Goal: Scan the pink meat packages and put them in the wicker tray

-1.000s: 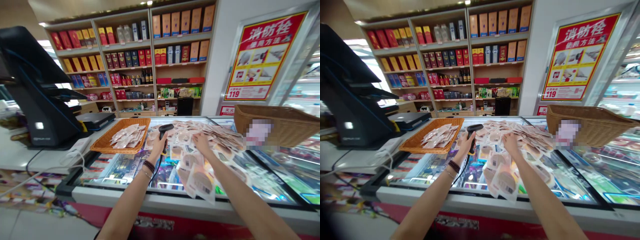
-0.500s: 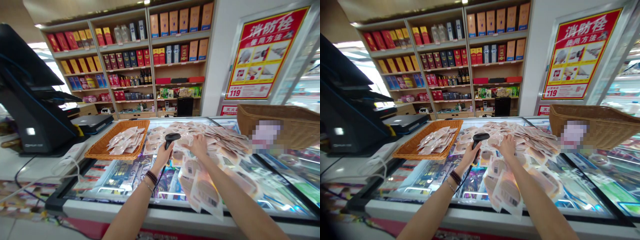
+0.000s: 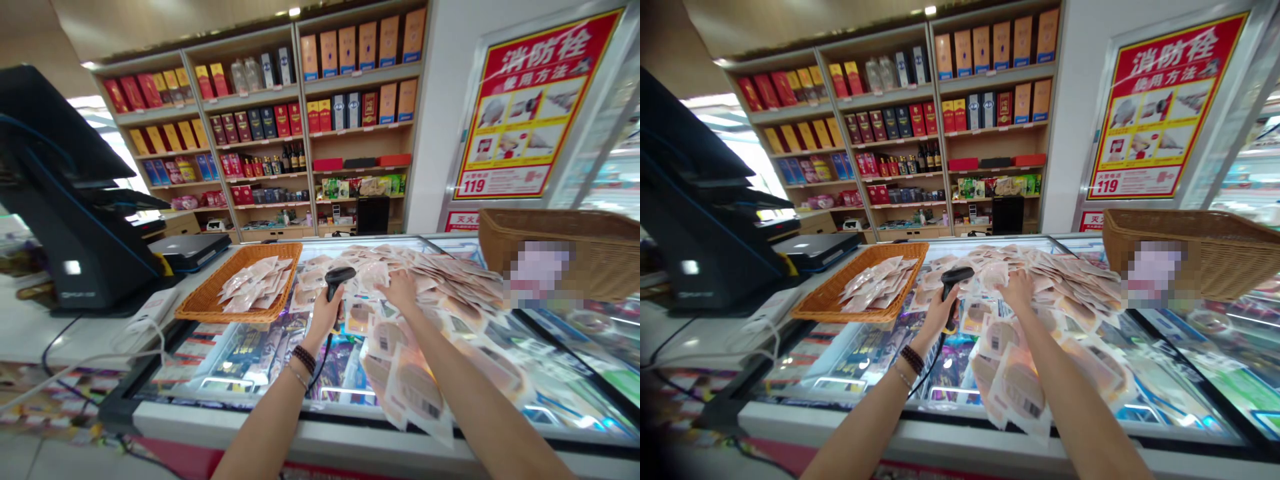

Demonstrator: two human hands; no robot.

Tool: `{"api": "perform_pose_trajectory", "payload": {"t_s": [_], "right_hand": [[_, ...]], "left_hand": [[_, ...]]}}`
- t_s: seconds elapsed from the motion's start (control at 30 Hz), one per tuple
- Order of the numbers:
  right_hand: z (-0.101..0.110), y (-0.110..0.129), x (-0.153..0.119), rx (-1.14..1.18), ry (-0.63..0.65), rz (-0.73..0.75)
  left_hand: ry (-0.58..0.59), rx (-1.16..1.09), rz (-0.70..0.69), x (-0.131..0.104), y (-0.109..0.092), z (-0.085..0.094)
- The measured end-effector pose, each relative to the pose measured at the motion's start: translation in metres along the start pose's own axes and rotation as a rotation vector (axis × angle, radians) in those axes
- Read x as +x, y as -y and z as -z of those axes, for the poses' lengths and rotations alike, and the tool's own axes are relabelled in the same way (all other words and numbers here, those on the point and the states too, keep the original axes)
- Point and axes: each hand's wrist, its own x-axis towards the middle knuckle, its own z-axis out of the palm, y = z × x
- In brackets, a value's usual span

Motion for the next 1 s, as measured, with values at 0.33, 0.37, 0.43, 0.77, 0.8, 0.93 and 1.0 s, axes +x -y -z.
{"api": "perform_pose_trajectory", "payload": {"t_s": [0.33, 0.37, 0.43, 0.77, 0.8, 0.93, 1.0], "right_hand": [[-0.006, -0.030, 0.009, 0.874, -0.215, -0.127], [-0.007, -0.029, 0.008, 0.981, -0.193, -0.143], [-0.008, -0.025, 0.007, 1.143, -0.135, -0.174], [-0.014, -0.015, 0.007, 1.387, -0.136, -0.240], [-0.014, -0.015, 0.007, 1.393, -0.140, -0.235], [-0.012, -0.012, 0.005, 1.404, -0.142, -0.202], [-0.011, -0.010, 0.004, 1.408, -0.146, -0.190]], "left_hand": [[0.036, 0.001, -0.042, -0.004, -0.002, -0.006], [0.050, -0.008, -0.039, -0.005, -0.004, -0.007], [0.075, -0.021, -0.031, -0.008, -0.006, -0.009], [0.127, 0.129, -0.067, -0.012, -0.007, -0.011], [0.129, 0.134, -0.069, -0.012, -0.007, -0.011], [0.141, 0.110, -0.064, -0.012, -0.007, -0.010], [0.154, 0.087, -0.054, -0.012, -0.007, -0.010]]}}
